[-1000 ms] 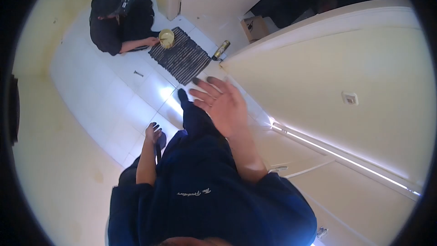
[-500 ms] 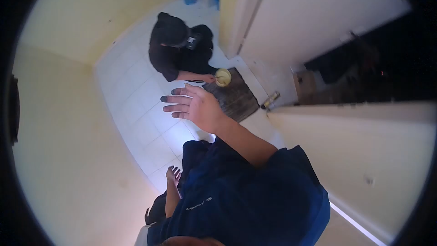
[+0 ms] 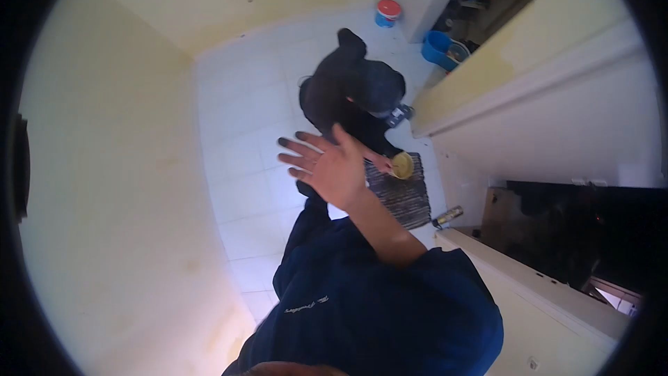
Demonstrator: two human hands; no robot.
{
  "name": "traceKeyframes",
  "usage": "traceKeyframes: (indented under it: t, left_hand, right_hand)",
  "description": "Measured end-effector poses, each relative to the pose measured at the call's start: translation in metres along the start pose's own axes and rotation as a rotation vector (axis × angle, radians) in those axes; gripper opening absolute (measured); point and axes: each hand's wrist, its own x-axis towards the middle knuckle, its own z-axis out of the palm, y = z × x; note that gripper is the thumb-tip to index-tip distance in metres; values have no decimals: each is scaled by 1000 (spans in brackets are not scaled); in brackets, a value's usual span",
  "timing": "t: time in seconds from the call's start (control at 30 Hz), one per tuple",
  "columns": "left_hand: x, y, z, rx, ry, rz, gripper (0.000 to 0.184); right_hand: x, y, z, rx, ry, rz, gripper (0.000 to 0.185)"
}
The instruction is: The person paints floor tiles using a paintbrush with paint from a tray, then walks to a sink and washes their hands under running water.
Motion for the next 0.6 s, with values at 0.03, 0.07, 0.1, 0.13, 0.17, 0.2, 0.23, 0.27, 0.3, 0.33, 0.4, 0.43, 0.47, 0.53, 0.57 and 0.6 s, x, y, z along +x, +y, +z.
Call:
traceKeyframes:
  t: [0.03,0.07,0.1,0.13,0.17,0.2,0.23,0.27,0.3,0.33,0.4,0.43,0.47,0.53,0.57,0.6]
  left_hand:
    - [7,25,-8,18,4,8,30]
    - [16,50,-15,40,6,19,29]
    - [21,78,-22,58,14,31,28]
    - [34,106,-30,76,19,44,27]
    - [50,140,-40,88,33,69,26]
    - [67,179,-51,100,50,108,25]
    - [82,219,-63,103,64,154,24]
    - [95,266,-74,101,71,213,24]
    - [90,321,-79,100,77,307,33]
    - [91,378,-81,108,74,365,51]
    - [87,474,-79,39,118,561,47]
    - [83,520,-68,10,175,637,39]
    - [81,553,-58,-28,240,710,31]
    - [97,604,-43,28,355,806,29]
    - [124,611,-43,172,446,900,30]
    - [153,618,-41,327,540,990,31]
  right_hand:
    - [24,-6,5,18,-22,-32,73]
    - [45,-11,10,34,-30,-60,75]
    - [65,-15,18,18,-23,-88,75]
    - [86,-20,27,2,-19,-123,75]
    - [107,-27,37,-14,-17,-164,75]
    - [127,-35,44,-17,-41,-179,75]
    - [144,-40,50,-13,-56,-191,75]
    - [159,-42,55,-7,-65,-204,74]
    - [175,-44,62,-37,-13,-239,73]
    - [194,-45,63,-18,29,-223,71]
    - [231,-52,59,-2,96,-226,69]
    - [254,-55,53,-40,115,-205,64]
    - [277,-55,50,-112,174,-200,58]
    - [328,-55,38,-164,245,-166,39]
    - [353,-55,38,-138,239,-128,34]
    - [381,-58,41,-104,238,-89,30]
